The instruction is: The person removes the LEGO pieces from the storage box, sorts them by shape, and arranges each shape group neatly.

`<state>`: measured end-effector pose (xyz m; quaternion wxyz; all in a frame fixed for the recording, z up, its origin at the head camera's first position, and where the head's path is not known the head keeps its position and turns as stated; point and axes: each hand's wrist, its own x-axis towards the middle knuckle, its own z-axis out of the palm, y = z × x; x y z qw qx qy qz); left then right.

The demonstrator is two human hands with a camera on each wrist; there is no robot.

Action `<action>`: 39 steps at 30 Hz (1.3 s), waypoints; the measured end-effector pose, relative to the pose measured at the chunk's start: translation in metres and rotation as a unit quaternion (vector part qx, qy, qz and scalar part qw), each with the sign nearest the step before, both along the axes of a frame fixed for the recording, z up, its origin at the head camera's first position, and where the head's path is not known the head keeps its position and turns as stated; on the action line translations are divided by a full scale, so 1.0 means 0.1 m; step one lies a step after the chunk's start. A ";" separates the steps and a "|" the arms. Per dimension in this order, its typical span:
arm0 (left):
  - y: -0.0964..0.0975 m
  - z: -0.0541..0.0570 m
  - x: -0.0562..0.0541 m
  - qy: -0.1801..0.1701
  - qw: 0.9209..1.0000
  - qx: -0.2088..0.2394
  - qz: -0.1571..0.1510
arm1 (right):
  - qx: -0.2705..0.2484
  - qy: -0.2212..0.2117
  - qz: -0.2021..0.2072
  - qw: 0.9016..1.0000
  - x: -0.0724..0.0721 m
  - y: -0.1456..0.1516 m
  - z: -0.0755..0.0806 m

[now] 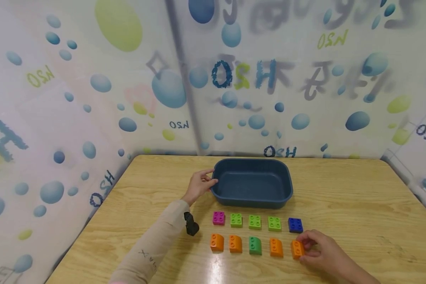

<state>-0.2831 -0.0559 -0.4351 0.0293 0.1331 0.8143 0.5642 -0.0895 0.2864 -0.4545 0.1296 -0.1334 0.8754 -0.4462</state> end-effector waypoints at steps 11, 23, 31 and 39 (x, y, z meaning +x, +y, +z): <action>0.02 -0.01 0.00 0.002 1.000 -0.006 0.000 | -0.007 -0.001 0.007 1.000 0.01 0.00 0.00; 0.02 -0.01 -0.01 0.005 1.000 -0.003 -0.009 | -0.002 0.087 0.017 0.996 0.00 0.05 0.03; -0.02 0.01 -0.01 0.005 1.000 -0.005 -0.008 | 0.001 0.189 -0.082 0.979 -0.07 0.03 0.27; -0.06 -0.04 -0.03 0.023 1.000 -0.019 -0.010 | 0.028 0.231 -0.129 0.964 -0.22 -0.09 0.45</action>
